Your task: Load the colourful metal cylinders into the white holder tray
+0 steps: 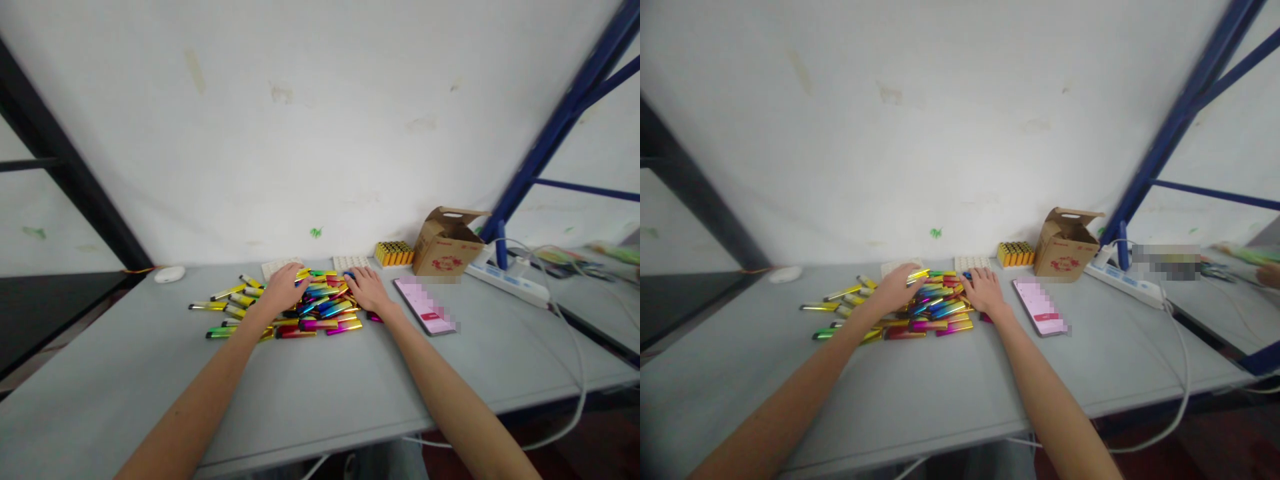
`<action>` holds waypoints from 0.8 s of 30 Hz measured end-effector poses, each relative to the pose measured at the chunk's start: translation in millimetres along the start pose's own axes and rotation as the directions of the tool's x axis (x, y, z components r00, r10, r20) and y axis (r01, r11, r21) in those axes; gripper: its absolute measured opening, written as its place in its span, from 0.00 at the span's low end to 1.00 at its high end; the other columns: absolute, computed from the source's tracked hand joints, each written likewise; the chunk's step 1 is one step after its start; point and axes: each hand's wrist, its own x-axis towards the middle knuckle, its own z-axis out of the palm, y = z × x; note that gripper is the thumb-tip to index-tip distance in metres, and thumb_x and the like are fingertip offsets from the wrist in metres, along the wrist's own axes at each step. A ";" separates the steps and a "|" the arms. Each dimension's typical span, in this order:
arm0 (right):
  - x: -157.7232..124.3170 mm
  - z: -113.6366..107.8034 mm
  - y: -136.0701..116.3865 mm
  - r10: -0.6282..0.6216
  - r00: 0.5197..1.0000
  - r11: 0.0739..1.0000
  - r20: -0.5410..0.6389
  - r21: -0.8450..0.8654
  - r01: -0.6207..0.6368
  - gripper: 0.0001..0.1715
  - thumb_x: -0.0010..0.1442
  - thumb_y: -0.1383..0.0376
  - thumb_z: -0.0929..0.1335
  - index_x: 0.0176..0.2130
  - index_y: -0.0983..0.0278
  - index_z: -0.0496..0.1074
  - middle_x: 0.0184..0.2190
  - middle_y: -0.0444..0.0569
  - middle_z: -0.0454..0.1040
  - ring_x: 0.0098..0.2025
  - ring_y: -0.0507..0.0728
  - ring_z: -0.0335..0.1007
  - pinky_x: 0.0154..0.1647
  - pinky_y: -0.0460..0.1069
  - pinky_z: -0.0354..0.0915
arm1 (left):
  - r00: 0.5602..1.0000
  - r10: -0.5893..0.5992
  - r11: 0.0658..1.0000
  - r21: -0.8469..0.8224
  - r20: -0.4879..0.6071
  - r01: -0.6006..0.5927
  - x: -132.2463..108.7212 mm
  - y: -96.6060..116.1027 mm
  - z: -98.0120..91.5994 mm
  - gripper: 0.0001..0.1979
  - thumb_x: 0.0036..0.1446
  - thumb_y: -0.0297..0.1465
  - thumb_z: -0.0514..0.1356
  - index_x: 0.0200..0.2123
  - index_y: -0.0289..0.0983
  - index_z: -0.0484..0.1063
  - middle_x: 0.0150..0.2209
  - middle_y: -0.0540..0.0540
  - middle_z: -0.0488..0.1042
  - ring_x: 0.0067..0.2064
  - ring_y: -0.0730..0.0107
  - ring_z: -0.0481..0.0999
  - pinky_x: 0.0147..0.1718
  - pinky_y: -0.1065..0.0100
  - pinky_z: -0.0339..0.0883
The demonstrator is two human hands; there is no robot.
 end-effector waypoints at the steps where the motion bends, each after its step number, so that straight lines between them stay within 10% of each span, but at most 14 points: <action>1: 0.1 0.4 0.2 0.013 1.000 1.000 0.011 -0.002 -0.013 0.34 0.69 0.50 0.51 0.63 0.65 0.59 0.64 0.54 0.60 0.66 0.64 0.50 0.65 0.59 0.46 | 0.998 -0.051 0.997 0.053 0.042 0.048 6.4 1.7 2.0 0.23 0.63 0.42 0.49 0.54 0.33 0.67 0.57 0.35 0.69 0.59 0.53 0.67 0.59 0.51 0.56; 6: -0.6 -1.5 -0.4 0.027 0.998 1.000 0.058 0.000 -0.027 0.35 0.68 0.49 0.50 0.63 0.65 0.58 0.65 0.54 0.58 0.67 0.65 0.48 0.65 0.60 0.45 | 0.963 -0.178 0.970 0.203 0.204 0.136 24.0 3.2 10.0 0.28 0.64 0.45 0.45 0.60 0.35 0.61 0.65 0.34 0.59 0.66 0.49 0.55 0.62 0.39 0.42; 11: -0.8 -5.4 -2.2 -0.024 1.000 0.999 -0.019 -0.026 0.023 0.29 0.69 0.52 0.52 0.56 0.65 0.67 0.57 0.57 0.68 0.60 0.61 0.60 0.61 0.55 0.51 | 0.955 -0.170 0.969 0.217 0.245 0.116 25.4 3.4 11.7 0.26 0.64 0.47 0.45 0.55 0.37 0.66 0.59 0.34 0.68 0.61 0.46 0.65 0.59 0.36 0.46; 24: 3.2 -0.3 2.2 -0.012 0.999 1.000 -0.051 -0.015 0.012 0.25 0.69 0.55 0.55 0.53 0.65 0.68 0.54 0.58 0.71 0.59 0.61 0.62 0.59 0.54 0.52 | 0.978 -0.101 0.983 0.172 0.181 0.069 25.6 -7.1 12.8 0.25 0.61 0.47 0.49 0.46 0.34 0.73 0.50 0.34 0.74 0.52 0.53 0.73 0.50 0.59 0.64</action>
